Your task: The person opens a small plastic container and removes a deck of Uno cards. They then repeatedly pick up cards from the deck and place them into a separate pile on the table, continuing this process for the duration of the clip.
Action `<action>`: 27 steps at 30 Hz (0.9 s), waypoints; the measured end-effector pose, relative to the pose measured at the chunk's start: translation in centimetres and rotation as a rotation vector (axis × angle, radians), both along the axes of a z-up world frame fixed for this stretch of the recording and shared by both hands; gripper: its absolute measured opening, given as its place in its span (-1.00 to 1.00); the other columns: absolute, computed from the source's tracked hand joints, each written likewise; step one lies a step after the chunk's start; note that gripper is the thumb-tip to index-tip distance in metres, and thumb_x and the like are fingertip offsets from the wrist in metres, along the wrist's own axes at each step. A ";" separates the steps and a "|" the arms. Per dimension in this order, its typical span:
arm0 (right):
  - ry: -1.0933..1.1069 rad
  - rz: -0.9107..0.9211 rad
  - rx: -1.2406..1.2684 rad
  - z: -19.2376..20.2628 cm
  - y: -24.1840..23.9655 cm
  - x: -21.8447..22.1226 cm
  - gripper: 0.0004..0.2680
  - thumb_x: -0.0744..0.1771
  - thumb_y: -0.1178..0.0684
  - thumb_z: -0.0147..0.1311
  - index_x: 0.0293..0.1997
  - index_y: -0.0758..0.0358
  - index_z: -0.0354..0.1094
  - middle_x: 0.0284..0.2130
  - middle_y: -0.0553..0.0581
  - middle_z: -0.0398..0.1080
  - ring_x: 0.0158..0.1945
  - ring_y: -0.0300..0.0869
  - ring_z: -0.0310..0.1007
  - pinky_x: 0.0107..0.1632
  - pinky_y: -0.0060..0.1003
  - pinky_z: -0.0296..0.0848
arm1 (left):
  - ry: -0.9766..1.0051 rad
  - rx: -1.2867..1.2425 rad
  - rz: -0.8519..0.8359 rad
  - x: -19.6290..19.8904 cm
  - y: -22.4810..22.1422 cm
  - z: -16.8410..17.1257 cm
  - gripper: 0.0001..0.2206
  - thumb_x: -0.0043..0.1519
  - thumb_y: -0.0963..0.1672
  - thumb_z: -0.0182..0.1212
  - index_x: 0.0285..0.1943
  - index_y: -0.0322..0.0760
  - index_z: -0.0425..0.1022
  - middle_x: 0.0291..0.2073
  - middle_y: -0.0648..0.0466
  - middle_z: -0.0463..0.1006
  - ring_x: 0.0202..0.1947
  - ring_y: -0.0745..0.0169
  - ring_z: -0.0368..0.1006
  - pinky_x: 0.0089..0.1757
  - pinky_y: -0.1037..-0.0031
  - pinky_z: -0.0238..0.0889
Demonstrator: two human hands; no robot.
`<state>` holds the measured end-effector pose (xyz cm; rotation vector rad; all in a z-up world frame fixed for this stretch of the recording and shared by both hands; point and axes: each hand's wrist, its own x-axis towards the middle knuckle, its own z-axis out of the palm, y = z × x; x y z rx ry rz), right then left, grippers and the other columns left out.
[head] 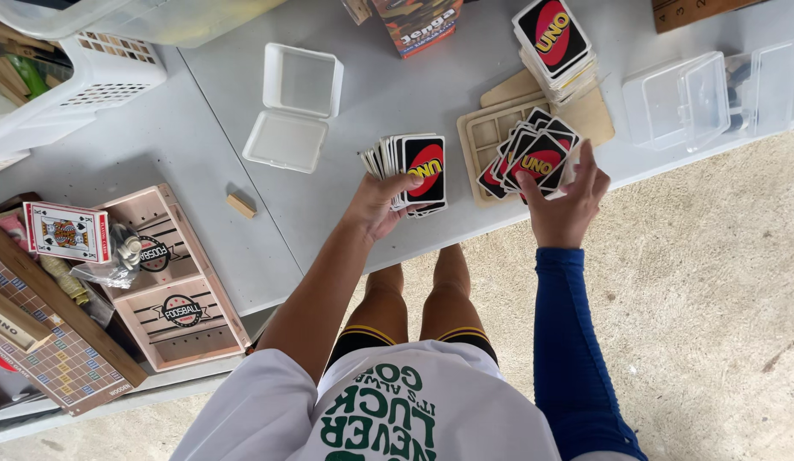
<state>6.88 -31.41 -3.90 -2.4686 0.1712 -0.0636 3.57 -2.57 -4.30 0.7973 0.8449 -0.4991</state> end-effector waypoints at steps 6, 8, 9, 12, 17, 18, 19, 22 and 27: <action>0.101 0.247 0.437 0.2 4.7 -2.8 -0.59 0.31 0.17 0.28 0.28 0.40 0.27 -0.08 0.14 0.41 -0.21 -0.25 0.47 -0.18 -0.35 0.39 | -0.098 -0.091 -0.085 -0.2 -1.2 -0.1 -0.49 -0.02 -0.19 0.50 0.15 -0.32 0.46 -0.05 -0.10 0.60 -0.03 0.02 0.58 -0.06 0.12 0.59; 0.363 0.178 1.067 -0.5 7.5 -3.5 -0.77 0.40 0.17 0.19 0.15 0.42 0.30 -0.10 0.06 0.50 -0.09 -0.34 0.50 -0.02 -0.45 0.49 | -0.137 -0.134 -0.081 -0.8 -1.6 0.0 -0.52 0.04 -0.20 0.48 0.16 -0.35 0.45 -0.04 -0.12 0.59 0.00 -0.03 0.56 -0.04 0.08 0.57; 0.369 0.127 1.061 -0.6 8.3 -3.7 -0.80 0.43 0.17 0.19 0.12 0.46 0.32 -0.15 0.08 0.49 -0.13 -0.35 0.45 -0.07 -0.45 0.43 | -0.158 -0.153 -0.078 -1.1 -1.6 0.1 -0.53 0.06 -0.21 0.47 0.17 -0.36 0.44 -0.03 -0.13 0.58 0.01 -0.05 0.55 -0.04 0.06 0.56; 0.354 -0.030 1.166 -0.6 10.1 -3.3 -0.83 0.45 0.18 0.17 0.09 0.50 0.34 -0.22 0.11 0.49 -0.17 -0.36 0.41 -0.10 -0.45 0.37 | -0.091 -0.202 0.095 -1.7 -0.3 0.4 -0.54 -0.02 -0.22 0.33 0.12 -0.34 0.45 -0.09 -0.16 0.64 -0.05 -0.12 0.62 -0.06 0.06 0.63; 0.254 0.138 0.662 1.2 10.2 -3.5 -0.63 0.36 0.18 0.20 0.31 0.42 0.23 -0.22 0.07 0.51 -0.24 -0.35 0.37 -0.14 -0.45 0.38 | -0.048 0.008 0.090 -2.2 3.9 0.7 -0.57 0.01 -0.24 0.31 0.12 -0.39 0.45 -0.09 -0.15 0.59 -0.04 -0.08 0.58 -0.07 0.03 0.58; 0.104 0.204 0.534 1.4 10.4 -3.9 -0.60 0.34 0.18 0.22 0.31 0.45 0.19 -0.17 0.16 0.46 -0.17 -0.28 0.37 -0.08 -0.42 0.39 | -0.021 0.051 0.077 -2.2 4.2 0.7 -0.57 0.02 -0.24 0.32 0.12 -0.39 0.45 -0.08 -0.13 0.58 -0.03 -0.06 0.57 -0.06 0.02 0.57; -0.043 0.270 0.404 1.5 10.7 -4.3 -0.56 0.32 0.17 0.24 0.31 0.47 0.15 -0.13 0.23 0.40 -0.09 -0.20 0.37 -0.02 -0.40 0.40 | -0.018 0.062 0.048 -2.2 4.0 0.7 -0.57 0.02 -0.24 0.34 0.12 -0.40 0.44 -0.07 -0.15 0.58 -0.01 -0.07 0.57 -0.05 0.01 0.57; 0.112 0.254 0.719 0.7 11.6 -4.9 -0.62 0.36 0.22 0.19 0.33 0.40 0.17 -0.05 0.15 0.42 0.00 -0.24 0.44 0.06 -0.40 0.45 | -0.028 0.042 -0.022 -1.8 2.3 0.9 -0.56 0.05 -0.24 0.37 0.14 -0.39 0.41 -0.04 -0.15 0.57 0.01 -0.08 0.56 -0.02 -0.03 0.56; 0.071 -0.145 1.164 -0.1 7.9 -2.6 -0.66 0.41 0.27 0.16 0.33 0.35 0.17 -0.15 0.07 0.46 -0.08 -0.29 0.45 0.01 -0.42 0.46 | -0.114 -0.352 0.100 -1.9 -0.3 1.6 -0.46 0.02 -0.22 0.38 0.24 -0.33 0.36 -0.04 -0.23 0.62 -0.02 -0.14 0.60 -0.05 -0.05 0.56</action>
